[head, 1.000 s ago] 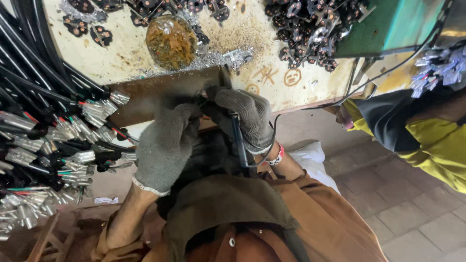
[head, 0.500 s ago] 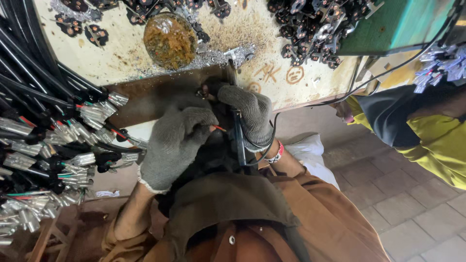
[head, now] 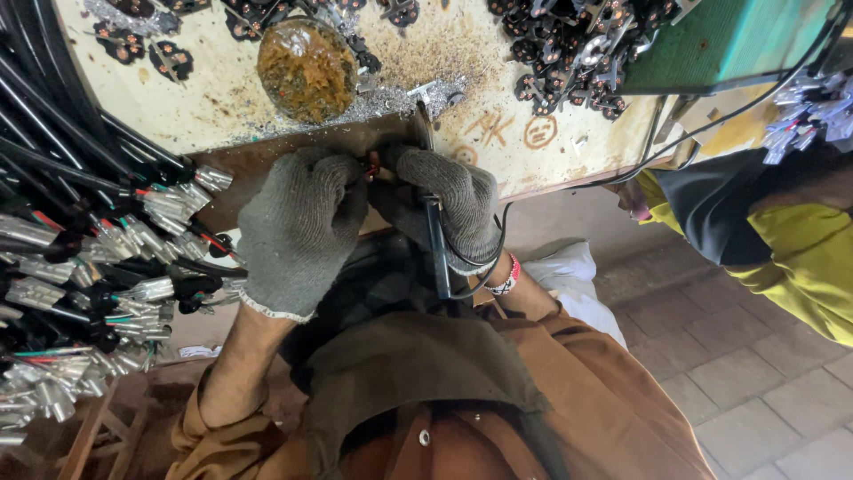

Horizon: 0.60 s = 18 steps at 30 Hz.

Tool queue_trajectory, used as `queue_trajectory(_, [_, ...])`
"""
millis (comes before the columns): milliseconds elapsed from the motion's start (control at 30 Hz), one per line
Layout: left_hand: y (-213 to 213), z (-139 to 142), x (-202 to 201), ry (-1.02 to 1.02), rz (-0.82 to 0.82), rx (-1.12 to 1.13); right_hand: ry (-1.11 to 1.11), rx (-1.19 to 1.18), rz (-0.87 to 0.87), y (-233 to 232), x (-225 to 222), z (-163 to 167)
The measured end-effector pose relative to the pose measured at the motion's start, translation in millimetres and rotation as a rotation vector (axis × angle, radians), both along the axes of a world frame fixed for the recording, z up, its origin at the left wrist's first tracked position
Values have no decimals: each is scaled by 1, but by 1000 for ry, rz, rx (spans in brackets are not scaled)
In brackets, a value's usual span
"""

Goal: The person solders electrical connectors at a workbench. They hold a wire and connector in one gloved hand, apply a soldering iron to the joint, dip the iron in a flux container, and place finished connectors with a pile of completed parts on the bench.

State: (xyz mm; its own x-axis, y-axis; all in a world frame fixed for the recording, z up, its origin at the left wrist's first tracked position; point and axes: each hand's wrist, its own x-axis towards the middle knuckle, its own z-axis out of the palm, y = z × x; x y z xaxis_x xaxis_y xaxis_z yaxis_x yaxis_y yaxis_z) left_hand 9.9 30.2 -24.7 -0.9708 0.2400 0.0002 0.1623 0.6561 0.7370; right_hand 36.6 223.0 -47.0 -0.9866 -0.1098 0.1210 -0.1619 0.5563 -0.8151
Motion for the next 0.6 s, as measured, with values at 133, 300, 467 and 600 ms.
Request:
queue_trajectory(133, [0, 0, 2, -33, -6, -43, -13, 5, 15, -2, 0, 3])
queue_trajectory(300, [1, -3, 3, 17, -24, -54, -165, -235, 55, 14, 2, 9])
queue_trajectory(467, [1, -5, 3, 66, -10, -70, 48, -28, 304, 38, 11, 2])
queue_trajectory(600, [2, -4, 3, 29, -36, -97, 9, 204, 155, 34, 23, -6])
